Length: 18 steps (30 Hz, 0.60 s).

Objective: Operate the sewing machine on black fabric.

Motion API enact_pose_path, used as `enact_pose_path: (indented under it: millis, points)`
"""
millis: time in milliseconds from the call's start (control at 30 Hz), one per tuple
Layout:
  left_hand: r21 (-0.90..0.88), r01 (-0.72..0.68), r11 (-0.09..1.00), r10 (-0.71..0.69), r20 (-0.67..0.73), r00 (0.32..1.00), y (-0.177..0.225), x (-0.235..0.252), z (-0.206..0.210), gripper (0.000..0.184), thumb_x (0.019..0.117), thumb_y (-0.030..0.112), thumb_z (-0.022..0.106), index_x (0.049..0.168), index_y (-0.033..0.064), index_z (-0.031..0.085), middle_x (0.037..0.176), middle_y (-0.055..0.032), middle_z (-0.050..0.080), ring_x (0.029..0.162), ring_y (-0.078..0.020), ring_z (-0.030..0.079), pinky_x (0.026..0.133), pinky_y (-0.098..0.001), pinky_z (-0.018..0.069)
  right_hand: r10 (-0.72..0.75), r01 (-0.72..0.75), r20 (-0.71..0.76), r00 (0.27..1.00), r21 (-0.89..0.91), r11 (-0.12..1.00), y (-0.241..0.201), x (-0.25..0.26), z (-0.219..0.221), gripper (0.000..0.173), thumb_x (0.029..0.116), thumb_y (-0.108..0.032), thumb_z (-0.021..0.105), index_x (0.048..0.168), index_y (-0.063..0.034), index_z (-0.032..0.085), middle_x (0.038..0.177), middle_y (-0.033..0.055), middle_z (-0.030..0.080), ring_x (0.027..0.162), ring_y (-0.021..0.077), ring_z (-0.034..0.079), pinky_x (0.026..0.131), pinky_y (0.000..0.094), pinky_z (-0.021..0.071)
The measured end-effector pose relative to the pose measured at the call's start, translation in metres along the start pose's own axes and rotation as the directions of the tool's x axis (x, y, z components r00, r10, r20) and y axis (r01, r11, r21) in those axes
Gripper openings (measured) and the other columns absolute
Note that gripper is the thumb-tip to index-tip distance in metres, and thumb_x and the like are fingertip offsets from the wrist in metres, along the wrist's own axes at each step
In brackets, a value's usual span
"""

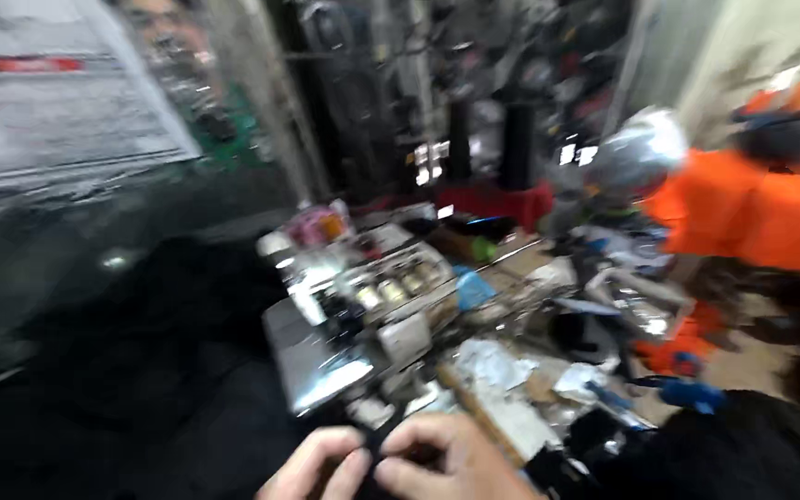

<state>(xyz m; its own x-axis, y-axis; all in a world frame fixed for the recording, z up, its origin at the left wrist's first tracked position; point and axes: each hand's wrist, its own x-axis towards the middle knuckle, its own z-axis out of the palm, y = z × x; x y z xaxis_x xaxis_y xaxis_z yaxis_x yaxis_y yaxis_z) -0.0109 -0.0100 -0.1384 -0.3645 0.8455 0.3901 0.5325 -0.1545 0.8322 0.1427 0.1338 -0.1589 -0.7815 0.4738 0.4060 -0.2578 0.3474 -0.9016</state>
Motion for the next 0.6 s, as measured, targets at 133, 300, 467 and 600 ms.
enact_pose_path:
  millis: [133,300,467,600]
  points:
    - [-0.120,0.077,0.990,-0.084,-0.054,0.995,-0.001,-0.003,0.007,0.014,0.1030,0.010,0.058,0.106,0.0021,0.068,0.095,-0.0036,0.071,0.085,-0.0116,0.069,0.076,-0.0285,0.0599,0.086,-0.087,0.023,0.996,0.045,0.995,0.003,-0.002,-0.001,0.014,0.0951,-0.020,0.074,0.102,-0.0075,0.075,0.094,0.0014,0.074,0.080,0.0107,0.070,0.071,0.0292,0.0614]
    - [-0.172,0.099,0.980,-0.103,-0.017,0.995,-0.005,-0.005,0.011,0.015,0.1050,0.010,0.053,0.108,0.0016,0.066,0.094,-0.0049,0.069,0.085,-0.0134,0.067,0.076,-0.0291,0.0581,0.071,-0.072,0.007,0.997,0.072,0.995,0.002,-0.005,-0.004,0.013,0.0946,-0.019,0.074,0.099,-0.0069,0.075,0.090,0.0020,0.073,0.077,0.0108,0.069,0.068,0.0279,0.0603]
    - [-0.160,0.003,0.987,-0.007,-0.023,1.000,-0.008,-0.005,0.017,0.015,0.1045,0.010,0.055,0.110,0.0020,0.066,0.101,-0.0056,0.069,0.090,-0.0145,0.068,0.079,-0.0299,0.0593,0.081,-0.080,-0.001,0.997,0.089,0.993,-0.001,-0.009,-0.008,0.012,0.0948,-0.019,0.074,0.098,-0.0070,0.074,0.089,0.0025,0.073,0.076,0.0119,0.069,0.067,0.0286,0.0603]
    - [-0.133,-0.074,0.988,0.073,-0.008,0.997,-0.005,-0.002,0.018,0.013,0.1030,0.008,0.059,0.112,0.0017,0.066,0.105,-0.0058,0.069,0.094,-0.0139,0.068,0.083,-0.0301,0.0600,0.160,-0.158,-0.017,0.987,0.070,0.985,-0.014,-0.012,-0.012,0.015,0.0961,-0.026,0.071,0.097,-0.0118,0.077,0.089,-0.0013,0.074,0.078,0.0096,0.069,0.066,0.0270,0.0586]
